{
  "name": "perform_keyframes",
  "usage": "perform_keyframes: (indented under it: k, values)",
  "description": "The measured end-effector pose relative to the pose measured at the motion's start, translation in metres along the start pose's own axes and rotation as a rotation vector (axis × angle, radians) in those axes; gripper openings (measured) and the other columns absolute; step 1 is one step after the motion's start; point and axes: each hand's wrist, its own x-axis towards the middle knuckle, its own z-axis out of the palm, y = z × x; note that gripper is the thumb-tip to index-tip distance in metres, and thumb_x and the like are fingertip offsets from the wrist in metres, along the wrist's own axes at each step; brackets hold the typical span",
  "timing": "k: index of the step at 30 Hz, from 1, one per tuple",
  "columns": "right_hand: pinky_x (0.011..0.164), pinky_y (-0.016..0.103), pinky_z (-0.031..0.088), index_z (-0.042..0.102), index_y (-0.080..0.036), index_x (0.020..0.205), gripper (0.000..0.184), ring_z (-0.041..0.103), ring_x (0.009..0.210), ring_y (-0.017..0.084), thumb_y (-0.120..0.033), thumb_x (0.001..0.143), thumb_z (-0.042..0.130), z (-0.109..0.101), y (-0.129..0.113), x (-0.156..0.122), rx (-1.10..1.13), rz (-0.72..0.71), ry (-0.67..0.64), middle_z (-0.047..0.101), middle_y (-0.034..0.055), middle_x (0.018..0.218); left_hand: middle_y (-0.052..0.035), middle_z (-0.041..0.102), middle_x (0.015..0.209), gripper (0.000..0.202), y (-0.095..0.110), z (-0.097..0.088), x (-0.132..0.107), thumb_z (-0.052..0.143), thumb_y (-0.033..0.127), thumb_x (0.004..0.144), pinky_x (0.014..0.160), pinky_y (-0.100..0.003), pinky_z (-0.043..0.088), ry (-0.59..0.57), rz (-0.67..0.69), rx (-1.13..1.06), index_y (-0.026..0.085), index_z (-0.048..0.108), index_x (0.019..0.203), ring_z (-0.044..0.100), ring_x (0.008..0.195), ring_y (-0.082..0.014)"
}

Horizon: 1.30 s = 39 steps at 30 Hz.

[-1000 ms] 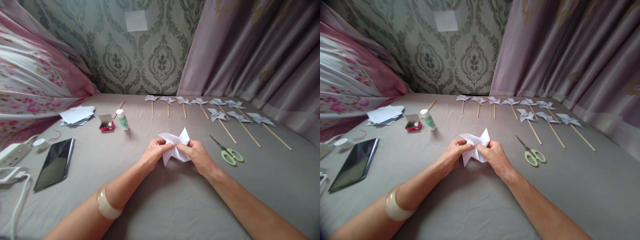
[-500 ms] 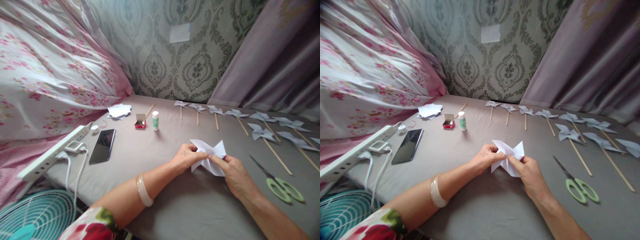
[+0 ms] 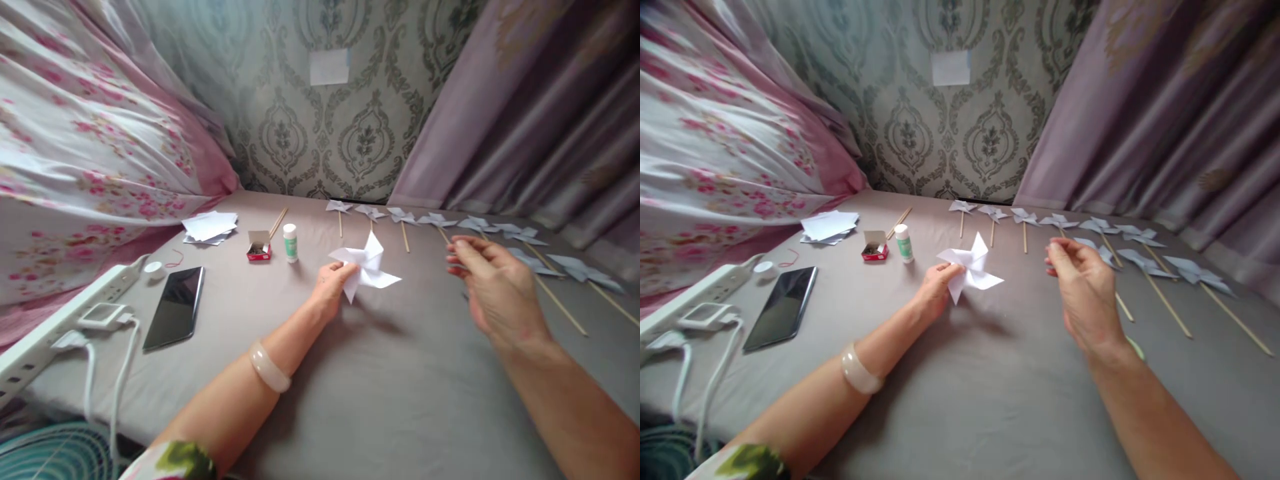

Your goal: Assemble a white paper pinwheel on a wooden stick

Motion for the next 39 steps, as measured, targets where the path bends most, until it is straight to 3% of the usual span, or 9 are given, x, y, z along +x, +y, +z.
perform_keyframes:
  k: [4, 7, 9, 11, 17, 28, 32, 36, 39]
  values:
    - [0.07, 0.027, 0.043, 0.066, -0.02, 0.084, 0.037, 0.058, 0.078, 0.015, -0.051, 0.064, 0.075, 0.003, 0.005, -0.012, -0.082, 0.102, -0.143, 0.066, 0.0026, 0.085, -0.0025, 0.065, 0.061, 0.02, 0.0, 0.004, -0.006, 0.074, 0.021, 0.049, 0.055, -0.022, 0.037, -0.043, 0.01, -0.031, 0.012, 0.066, 0.064, 0.055, 0.055, -0.0114]
    - [0.07, 0.028, 0.044, 0.068, -0.018, 0.079, 0.042, 0.061, 0.083, 0.018, -0.058, 0.066, 0.07, 0.005, 0.012, -0.022, -0.061, 0.302, -0.386, 0.069, 0.0061, 0.086, -0.0028, 0.065, 0.061, 0.022, -0.003, 0.009, -0.016, 0.074, 0.022, 0.05, 0.057, -0.023, 0.038, -0.091, -0.005, 0.001, 0.011, 0.067, 0.067, 0.055, 0.055, -0.0119]
    - [0.069, 0.027, 0.044, 0.069, -0.016, 0.077, 0.04, 0.061, 0.079, 0.018, -0.054, 0.065, 0.072, 0.006, 0.013, -0.026, -0.019, 0.375, -0.532, 0.07, 0.0055, 0.082, -0.0038, 0.066, 0.063, 0.024, -0.007, 0.012, -0.023, 0.075, 0.024, 0.052, 0.059, -0.024, 0.04, -0.134, -0.016, 0.037, 0.01, 0.069, 0.07, 0.056, 0.057, -0.0126]
    - [0.065, 0.026, 0.042, 0.07, -0.015, 0.077, 0.035, 0.059, 0.07, 0.015, -0.045, 0.06, 0.076, 0.007, 0.012, -0.029, -0.002, 0.399, -0.591, 0.07, 0.0029, 0.074, -0.0047, 0.067, 0.065, 0.026, -0.009, 0.015, -0.029, 0.075, 0.025, 0.053, 0.06, -0.025, 0.04, -0.168, -0.036, 0.077, 0.01, 0.07, 0.074, 0.057, 0.059, -0.0133]
    - [0.055, 0.024, 0.037, 0.069, -0.014, 0.065, 0.021, 0.052, 0.056, 0.011, -0.031, 0.054, 0.071, 0.009, 0.012, -0.035, -0.05, 0.445, -0.499, 0.065, -0.0005, 0.061, -0.0038, 0.067, 0.064, 0.023, -0.012, 0.022, -0.036, 0.073, 0.024, 0.052, 0.059, -0.025, 0.041, -0.191, -0.1, 0.119, 0.011, 0.07, 0.071, 0.057, 0.056, -0.0131]
    - [0.051, 0.023, 0.036, 0.065, -0.014, 0.061, 0.017, 0.052, 0.053, 0.012, -0.03, 0.054, 0.067, 0.007, 0.025, -0.043, -0.088, 0.447, -0.432, 0.065, 0.0003, 0.057, -0.0039, 0.067, 0.064, 0.022, -0.013, 0.026, -0.043, 0.074, 0.026, 0.053, 0.056, -0.025, 0.039, -0.183, -0.114, 0.215, 0.013, 0.069, 0.07, 0.057, 0.056, -0.014]
    - [0.051, 0.023, 0.037, 0.065, -0.015, 0.06, 0.014, 0.053, 0.053, 0.012, -0.028, 0.055, 0.066, 0.004, 0.023, -0.041, -0.06, 0.468, -0.424, 0.064, 0.0004, 0.056, -0.0047, 0.066, 0.067, 0.027, -0.012, 0.025, -0.042, 0.076, 0.034, 0.058, 0.06, -0.027, 0.038, -0.242, -0.109, 0.289, 0.013, 0.07, 0.073, 0.057, 0.061, -0.0157]
    - [0.048, 0.022, 0.034, 0.067, -0.014, 0.06, 0.014, 0.052, 0.051, 0.011, -0.028, 0.056, 0.067, -0.014, 0.024, -0.033, -0.094, 0.492, -0.434, 0.066, 0.0014, 0.056, -0.0062, 0.065, 0.07, 0.039, 0.01, 0.008, -0.044, 0.072, 0.052, 0.068, 0.062, -0.027, 0.035, -0.258, -0.015, 0.566, 0.013, 0.074, 0.072, 0.052, 0.067, -0.0151]
    - [0.047, 0.023, 0.036, 0.069, -0.014, 0.06, 0.017, 0.054, 0.05, 0.013, -0.03, 0.055, 0.071, -0.035, 0.032, -0.026, -0.127, 0.502, -0.371, 0.068, 0.0033, 0.058, -0.0074, 0.066, 0.071, 0.039, 0.048, -0.025, -0.047, 0.073, 0.052, 0.067, 0.062, -0.027, 0.034, -0.303, -0.034, 0.812, 0.014, 0.075, 0.073, 0.051, 0.066, -0.0152]
